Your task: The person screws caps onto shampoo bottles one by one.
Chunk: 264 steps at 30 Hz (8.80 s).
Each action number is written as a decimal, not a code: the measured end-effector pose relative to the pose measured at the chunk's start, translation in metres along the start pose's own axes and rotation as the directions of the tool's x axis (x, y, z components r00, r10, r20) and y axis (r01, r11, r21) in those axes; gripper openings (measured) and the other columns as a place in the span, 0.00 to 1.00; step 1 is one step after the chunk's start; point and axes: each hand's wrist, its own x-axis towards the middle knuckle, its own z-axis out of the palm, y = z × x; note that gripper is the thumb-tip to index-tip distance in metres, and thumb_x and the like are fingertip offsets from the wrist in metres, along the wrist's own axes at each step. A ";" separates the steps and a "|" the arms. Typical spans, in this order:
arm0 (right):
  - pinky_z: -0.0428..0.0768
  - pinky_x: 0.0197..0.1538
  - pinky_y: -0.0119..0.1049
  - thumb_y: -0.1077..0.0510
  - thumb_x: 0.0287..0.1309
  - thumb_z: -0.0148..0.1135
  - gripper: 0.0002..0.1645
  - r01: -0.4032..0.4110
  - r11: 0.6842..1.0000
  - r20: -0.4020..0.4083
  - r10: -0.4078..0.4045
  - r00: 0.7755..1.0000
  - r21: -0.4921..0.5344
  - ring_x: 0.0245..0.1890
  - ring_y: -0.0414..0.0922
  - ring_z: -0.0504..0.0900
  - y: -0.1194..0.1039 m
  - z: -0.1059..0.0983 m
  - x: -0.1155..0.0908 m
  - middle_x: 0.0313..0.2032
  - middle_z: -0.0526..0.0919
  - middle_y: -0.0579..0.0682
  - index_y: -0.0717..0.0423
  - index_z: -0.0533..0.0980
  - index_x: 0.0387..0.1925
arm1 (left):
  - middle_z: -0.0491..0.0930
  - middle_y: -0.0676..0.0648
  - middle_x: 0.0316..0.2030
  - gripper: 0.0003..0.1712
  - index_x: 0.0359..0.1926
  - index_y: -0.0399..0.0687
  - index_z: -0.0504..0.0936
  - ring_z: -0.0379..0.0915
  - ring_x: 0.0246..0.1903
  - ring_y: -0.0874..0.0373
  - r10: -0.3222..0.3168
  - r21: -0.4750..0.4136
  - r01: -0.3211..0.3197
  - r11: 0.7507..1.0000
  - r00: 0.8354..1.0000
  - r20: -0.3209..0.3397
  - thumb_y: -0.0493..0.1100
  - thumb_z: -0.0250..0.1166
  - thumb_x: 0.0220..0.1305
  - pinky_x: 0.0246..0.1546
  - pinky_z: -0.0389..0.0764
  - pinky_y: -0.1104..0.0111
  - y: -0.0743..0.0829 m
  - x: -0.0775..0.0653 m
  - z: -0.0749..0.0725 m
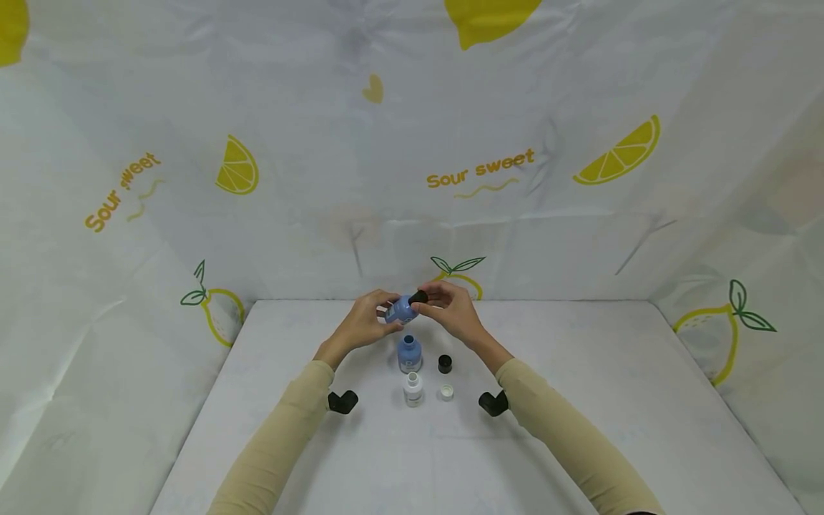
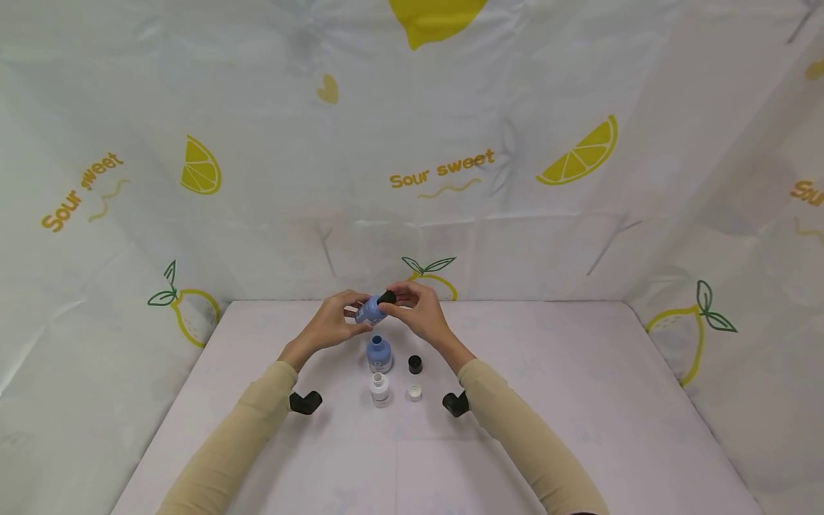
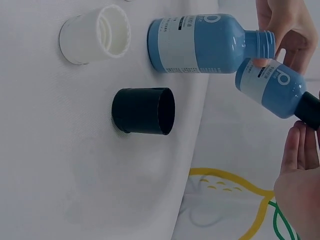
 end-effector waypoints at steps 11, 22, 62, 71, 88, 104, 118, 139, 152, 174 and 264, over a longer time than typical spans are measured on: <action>0.87 0.57 0.23 0.65 0.67 0.74 0.22 0.049 0.998 -0.036 -0.047 0.998 0.036 0.55 0.54 0.89 0.000 -0.018 -0.003 0.57 0.85 0.68 0.69 0.81 0.59 | 0.85 0.32 0.60 0.34 0.66 0.31 0.81 0.87 0.57 0.39 -0.020 -0.076 0.019 0.997 1.000 -0.017 0.35 0.81 0.62 0.60 0.92 0.56 -0.013 0.004 0.012; 0.87 0.51 0.21 0.65 0.69 0.72 0.12 0.023 0.999 -0.061 -0.021 0.998 0.033 0.44 0.32 0.87 0.003 -0.030 -0.011 0.51 0.88 0.68 0.68 0.83 0.50 | 0.86 0.30 0.60 0.37 0.68 0.26 0.78 0.88 0.57 0.37 -0.104 -0.127 0.105 0.986 0.995 0.012 0.35 0.81 0.60 0.62 0.90 0.54 -0.033 0.008 0.030; 0.86 0.50 0.20 0.64 0.70 0.71 0.10 -0.070 0.997 -0.040 0.068 0.997 -0.031 0.43 0.32 0.87 0.016 -0.038 -0.027 0.49 0.90 0.65 0.66 0.84 0.48 | 0.85 0.34 0.64 0.31 0.67 0.35 0.81 0.86 0.62 0.38 -0.202 -0.158 0.209 0.965 0.977 0.064 0.32 0.78 0.64 0.65 0.89 0.55 -0.047 -0.028 0.022; 0.86 0.52 0.21 0.63 0.72 0.69 0.13 -0.157 0.984 0.045 0.161 0.986 -0.084 0.51 0.46 0.90 0.029 -0.048 -0.049 0.53 0.89 0.66 0.66 0.83 0.53 | 0.84 0.33 0.64 0.32 0.67 0.33 0.80 0.84 0.63 0.37 -0.080 -0.241 0.117 0.963 0.984 0.159 0.32 0.78 0.64 0.65 0.88 0.58 -0.036 -0.051 0.034; 0.87 0.53 0.24 0.66 0.72 0.66 0.18 -0.218 0.973 0.202 0.229 0.952 -0.074 0.53 0.49 0.88 0.055 -0.048 -0.078 0.56 0.86 0.69 0.70 0.80 0.59 | 0.82 0.29 0.66 0.37 0.70 0.28 0.76 0.86 0.62 0.34 -0.095 -0.236 0.129 0.963 0.984 0.151 0.35 0.80 0.62 0.65 0.88 0.55 -0.025 -0.052 0.054; 0.88 0.53 0.26 0.71 0.67 0.68 0.18 -0.156 0.985 0.231 0.167 0.958 -0.067 0.52 0.60 0.88 0.063 -0.041 -0.083 0.53 0.86 0.73 0.76 0.79 0.56 | 0.86 0.34 0.60 0.34 0.64 0.33 0.80 0.88 0.58 0.39 -0.071 -0.215 0.090 0.973 0.993 0.095 0.37 0.82 0.60 0.61 0.91 0.59 -0.025 -0.054 0.057; 0.88 0.63 0.37 0.64 0.61 0.78 0.25 -0.148 0.972 0.263 0.193 0.945 -0.183 0.55 0.52 0.87 0.065 -0.035 -0.082 0.56 0.88 0.63 0.67 0.83 0.58 | 0.85 0.34 0.59 0.34 0.64 0.33 0.80 0.86 0.58 0.39 -0.034 -0.202 0.039 0.979 0.999 0.028 0.35 0.83 0.58 0.59 0.92 0.57 -0.025 -0.055 0.037; 0.89 0.58 0.33 0.61 0.63 0.78 0.21 -0.154 0.969 0.268 0.204 0.942 -0.195 0.51 0.47 0.88 0.057 -0.039 -0.075 0.52 0.89 0.62 0.66 0.83 0.55 | 0.86 0.40 0.55 0.31 0.62 0.38 0.83 0.87 0.55 0.44 0.000 -0.135 0.001 0.991 1.000 0.009 0.38 0.83 0.59 0.58 0.92 0.63 -0.028 -0.055 0.024; 0.89 0.61 0.32 0.67 0.65 0.75 0.21 -0.105 0.987 0.228 0.130 0.965 -0.119 0.57 0.58 0.88 0.020 -0.045 -0.046 0.55 0.87 0.66 0.68 0.80 0.56 | 0.87 0.41 0.54 0.30 0.61 0.39 0.84 0.88 0.53 0.47 0.060 -0.090 -0.061 0.994 0.998 -0.014 0.37 0.83 0.58 0.55 0.93 0.64 -0.020 -0.052 0.025; 0.86 0.70 0.52 0.65 0.66 0.75 0.21 -0.041 0.993 0.257 0.068 0.964 -0.107 0.57 0.55 0.89 0.008 -0.025 -0.042 0.56 0.89 0.63 0.65 0.83 0.59 | 0.88 0.42 0.53 0.31 0.62 0.39 0.85 0.88 0.51 0.48 0.073 -0.068 -0.073 0.995 0.997 0.006 0.36 0.83 0.57 0.53 0.93 0.67 -0.018 -0.052 0.032; 0.83 0.74 0.44 0.65 0.68 0.73 0.31 0.079 0.995 0.257 -0.061 0.964 -0.059 0.66 0.61 0.84 0.007 -0.002 -0.040 0.66 0.83 0.64 0.67 0.76 0.68 | 0.87 0.43 0.52 0.30 0.62 0.39 0.85 0.86 0.52 0.50 0.075 -0.110 -0.072 0.991 0.997 0.018 0.39 0.82 0.60 0.54 0.92 0.69 -0.018 -0.051 0.028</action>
